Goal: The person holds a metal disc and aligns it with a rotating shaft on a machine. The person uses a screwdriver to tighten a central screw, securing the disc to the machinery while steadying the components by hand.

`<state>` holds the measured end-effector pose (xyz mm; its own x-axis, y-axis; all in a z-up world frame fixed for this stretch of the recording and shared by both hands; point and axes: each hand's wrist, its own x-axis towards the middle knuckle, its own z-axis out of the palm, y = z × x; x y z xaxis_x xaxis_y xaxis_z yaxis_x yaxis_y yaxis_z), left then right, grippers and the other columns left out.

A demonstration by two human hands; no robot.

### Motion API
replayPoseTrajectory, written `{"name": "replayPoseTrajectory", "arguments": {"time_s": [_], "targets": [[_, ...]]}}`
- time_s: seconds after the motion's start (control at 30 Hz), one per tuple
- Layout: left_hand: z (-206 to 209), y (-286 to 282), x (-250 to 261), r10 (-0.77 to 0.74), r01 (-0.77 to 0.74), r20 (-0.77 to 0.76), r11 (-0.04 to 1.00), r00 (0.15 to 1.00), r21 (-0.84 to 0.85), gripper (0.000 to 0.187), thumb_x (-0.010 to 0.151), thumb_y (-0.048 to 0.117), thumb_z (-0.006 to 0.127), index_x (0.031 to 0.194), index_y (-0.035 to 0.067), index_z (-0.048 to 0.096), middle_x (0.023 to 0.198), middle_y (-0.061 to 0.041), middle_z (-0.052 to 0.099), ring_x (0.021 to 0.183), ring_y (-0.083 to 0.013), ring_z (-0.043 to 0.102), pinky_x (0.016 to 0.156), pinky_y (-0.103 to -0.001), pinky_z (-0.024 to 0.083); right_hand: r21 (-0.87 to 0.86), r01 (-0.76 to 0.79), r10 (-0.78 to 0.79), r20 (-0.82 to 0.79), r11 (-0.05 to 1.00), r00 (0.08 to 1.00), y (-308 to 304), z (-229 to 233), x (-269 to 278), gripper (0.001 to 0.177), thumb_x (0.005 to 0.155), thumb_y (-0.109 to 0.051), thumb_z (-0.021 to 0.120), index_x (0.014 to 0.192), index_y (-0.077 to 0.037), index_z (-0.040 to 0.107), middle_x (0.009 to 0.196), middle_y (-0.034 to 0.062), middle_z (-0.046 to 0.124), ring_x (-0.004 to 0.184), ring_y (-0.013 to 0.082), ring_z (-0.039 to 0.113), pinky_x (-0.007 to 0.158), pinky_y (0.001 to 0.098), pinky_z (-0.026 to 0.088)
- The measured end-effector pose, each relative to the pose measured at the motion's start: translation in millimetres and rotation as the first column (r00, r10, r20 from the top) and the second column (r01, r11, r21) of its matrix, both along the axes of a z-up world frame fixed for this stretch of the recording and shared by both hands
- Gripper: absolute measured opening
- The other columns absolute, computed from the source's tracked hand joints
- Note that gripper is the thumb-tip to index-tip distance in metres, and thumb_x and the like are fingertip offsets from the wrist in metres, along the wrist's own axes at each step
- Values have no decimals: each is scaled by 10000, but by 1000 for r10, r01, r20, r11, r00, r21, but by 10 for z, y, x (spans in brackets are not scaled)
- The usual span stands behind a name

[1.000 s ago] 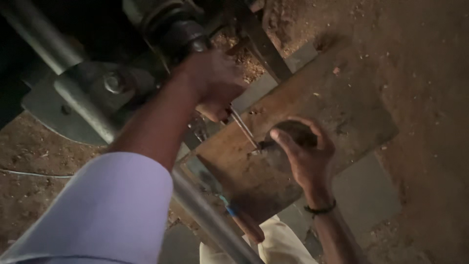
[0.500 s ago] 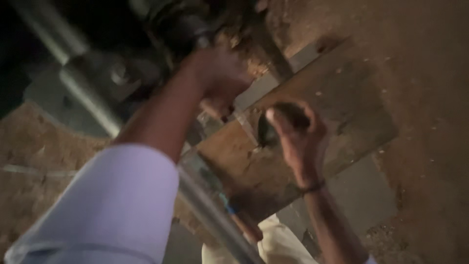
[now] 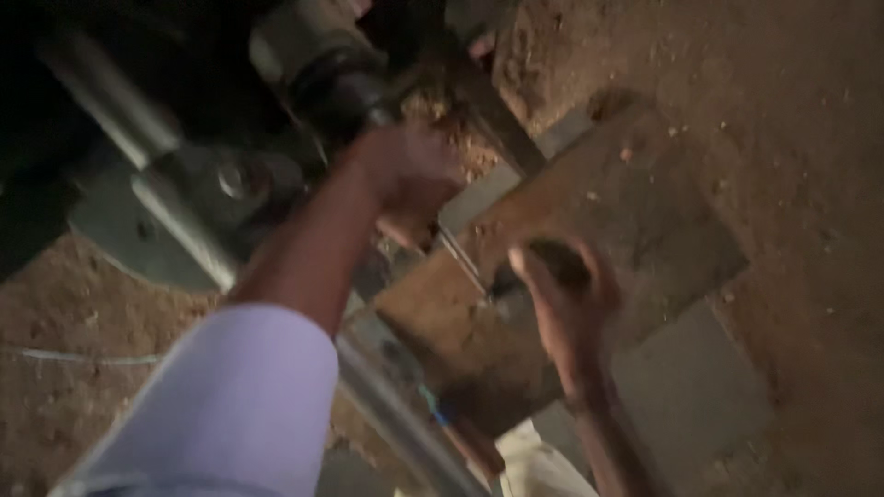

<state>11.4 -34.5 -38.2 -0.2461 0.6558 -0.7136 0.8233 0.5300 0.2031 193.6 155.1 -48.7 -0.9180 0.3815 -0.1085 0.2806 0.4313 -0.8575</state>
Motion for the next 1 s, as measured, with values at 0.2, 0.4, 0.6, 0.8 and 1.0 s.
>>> {"name": "replayPoseTrajectory", "arguments": {"time_s": [0.2, 0.4, 0.6, 0.8, 1.0], "targets": [[-41, 69, -59, -17, 17, -20, 1000, 1000, 10, 365, 664, 380, 857, 952, 171, 780, 1115, -74, 741, 1105, -309, 695, 905, -459, 592, -48, 63, -52, 197, 997, 979, 15, 81, -37, 343, 830, -280, 890, 1072, -67, 774, 979, 82, 786, 873, 170, 732, 776, 349, 594], [-45, 35, -16, -30, 30, 14, 999, 999, 39, 362, 650, 368, 850, 941, 165, 776, 1103, -79, 740, 1097, -311, 696, 904, -457, 589, -6, 31, -30, 134, 999, 991, 41, -105, -74, 441, 834, -366, 872, 1115, -44, 764, 1026, 98, 786, 908, 182, 749, 803, 350, 611], [75, 28, -15, -34, 37, -36, 994, 999, 101, 360, 637, 356, 843, 930, 159, 772, 1090, -84, 740, 1088, -314, 698, 902, -455, 586, 192, 36, -107, 378, 981, 920, 106, -148, -89, 676, 716, -470, 922, 1165, -9, 712, 1067, 153, 749, 905, 242, 740, 767, 400, 599], [91, 1, 2, -10, 15, -40, 991, 999, 134, 370, 621, 351, 844, 922, 150, 763, 1084, -88, 735, 1081, -317, 697, 895, -453, 586, 173, -29, -71, 544, 985, 836, 119, 103, -180, 639, 695, -464, 917, 1129, -54, 688, 988, 129, 751, 860, 254, 738, 719, 421, 594], [171, 4, 22, 13, -4, -68, 991, 998, 137, 316, 683, 362, 829, 900, 141, 767, 1056, -71, 733, 1053, -293, 701, 861, -448, 601, 53, 10, -39, 576, 999, 816, 135, 175, -212, 613, 690, -431, 884, 1086, -44, 620, 953, 125, 719, 784, 289, 769, 652, 458, 655]]}}
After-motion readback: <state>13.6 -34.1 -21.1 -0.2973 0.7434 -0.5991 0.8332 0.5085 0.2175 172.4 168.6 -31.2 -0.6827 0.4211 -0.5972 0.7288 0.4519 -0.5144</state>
